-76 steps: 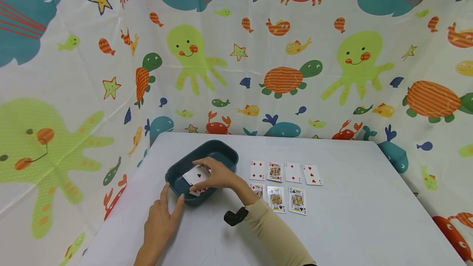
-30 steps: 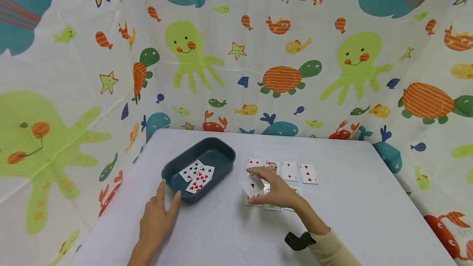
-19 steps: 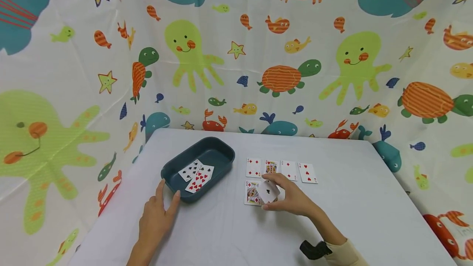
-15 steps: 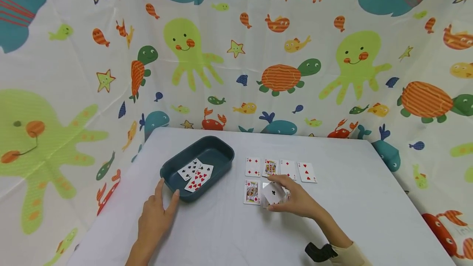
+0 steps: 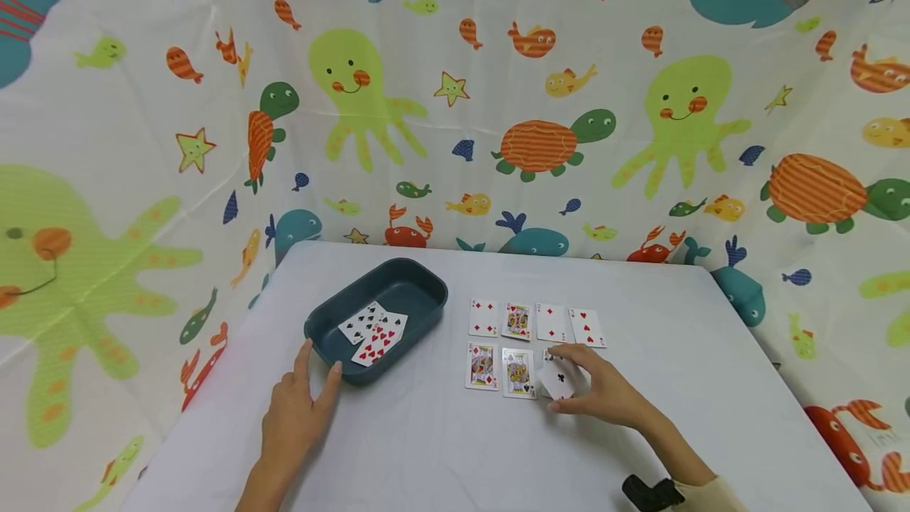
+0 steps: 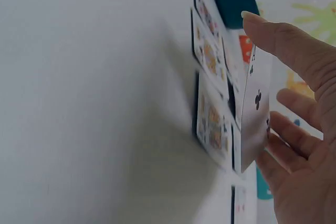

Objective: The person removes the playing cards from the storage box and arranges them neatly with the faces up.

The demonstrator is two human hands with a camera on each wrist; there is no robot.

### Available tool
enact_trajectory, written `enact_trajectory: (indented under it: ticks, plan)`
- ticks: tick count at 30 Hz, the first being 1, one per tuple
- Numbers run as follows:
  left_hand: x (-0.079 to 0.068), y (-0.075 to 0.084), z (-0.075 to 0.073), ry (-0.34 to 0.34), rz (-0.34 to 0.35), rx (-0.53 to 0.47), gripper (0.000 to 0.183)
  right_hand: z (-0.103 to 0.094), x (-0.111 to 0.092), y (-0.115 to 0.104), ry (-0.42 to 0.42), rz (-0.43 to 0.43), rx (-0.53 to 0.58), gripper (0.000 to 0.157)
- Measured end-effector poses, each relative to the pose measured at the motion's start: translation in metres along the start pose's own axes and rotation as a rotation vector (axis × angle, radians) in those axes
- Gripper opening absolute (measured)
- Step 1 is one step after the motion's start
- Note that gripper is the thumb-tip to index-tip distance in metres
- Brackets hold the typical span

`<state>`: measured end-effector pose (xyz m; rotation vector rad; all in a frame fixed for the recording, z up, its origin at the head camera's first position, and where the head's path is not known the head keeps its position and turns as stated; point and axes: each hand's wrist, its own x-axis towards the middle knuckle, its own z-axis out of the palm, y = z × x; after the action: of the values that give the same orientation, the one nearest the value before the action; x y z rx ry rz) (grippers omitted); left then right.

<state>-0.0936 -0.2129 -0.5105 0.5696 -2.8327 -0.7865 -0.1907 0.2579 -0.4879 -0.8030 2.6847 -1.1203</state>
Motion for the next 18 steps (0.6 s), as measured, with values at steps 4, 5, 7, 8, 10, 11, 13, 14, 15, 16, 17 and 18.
enact_trajectory:
  ticks: [4, 5, 7, 8, 10, 11, 13, 14, 15, 16, 17, 18]
  plan:
    - [0.001, 0.001, 0.000, -0.008, -0.008, 0.001, 0.087, -0.011, -0.006, 0.008, -0.004, 0.001, -0.043, 0.085]
    - [0.001, 0.001, 0.000, -0.013, -0.012, 0.001, 0.087, -0.015, -0.007, 0.010, -0.008, -0.004, -0.061, 0.085]
    - [0.001, 0.001, -0.001, -0.024, -0.018, 0.002, 0.089, -0.021, -0.008, 0.015, -0.022, -0.024, -0.096, 0.085]
    - [0.001, 0.001, -0.001, -0.028, -0.020, 0.001, 0.089, -0.024, -0.009, 0.017, -0.034, -0.038, -0.114, 0.085]
    - [0.001, 0.001, 0.000, -0.030, -0.020, 0.004, 0.089, -0.030, -0.010, 0.021, -0.064, -0.066, -0.143, 0.085]
    - [0.000, 0.001, 0.000, -0.030, -0.020, 0.004, 0.089, -0.033, -0.010, 0.023, -0.081, -0.077, -0.156, 0.085]
    - [0.000, 0.001, 0.000, -0.025, -0.021, 0.005, 0.088, -0.040, -0.010, 0.026, -0.128, -0.087, -0.183, 0.085]
    - [0.000, 0.001, 0.001, -0.025, -0.020, 0.007, 0.088, -0.043, -0.010, 0.027, -0.153, -0.083, -0.191, 0.086]
    - [0.000, 0.002, 0.001, -0.025, -0.021, 0.008, 0.087, -0.046, -0.009, 0.027, -0.179, -0.076, -0.200, 0.085]
    - [0.000, 0.002, 0.001, -0.026, -0.020, 0.008, 0.087, -0.048, -0.008, 0.027, -0.205, -0.068, -0.208, 0.085]
    - [0.001, 0.002, 0.001, -0.028, -0.020, 0.009, 0.087, -0.051, -0.008, 0.028, -0.232, -0.058, -0.215, 0.086]
    - [0.001, 0.003, 0.000, -0.031, -0.020, 0.010, 0.088, -0.054, -0.007, 0.028, -0.258, -0.050, -0.221, 0.086]
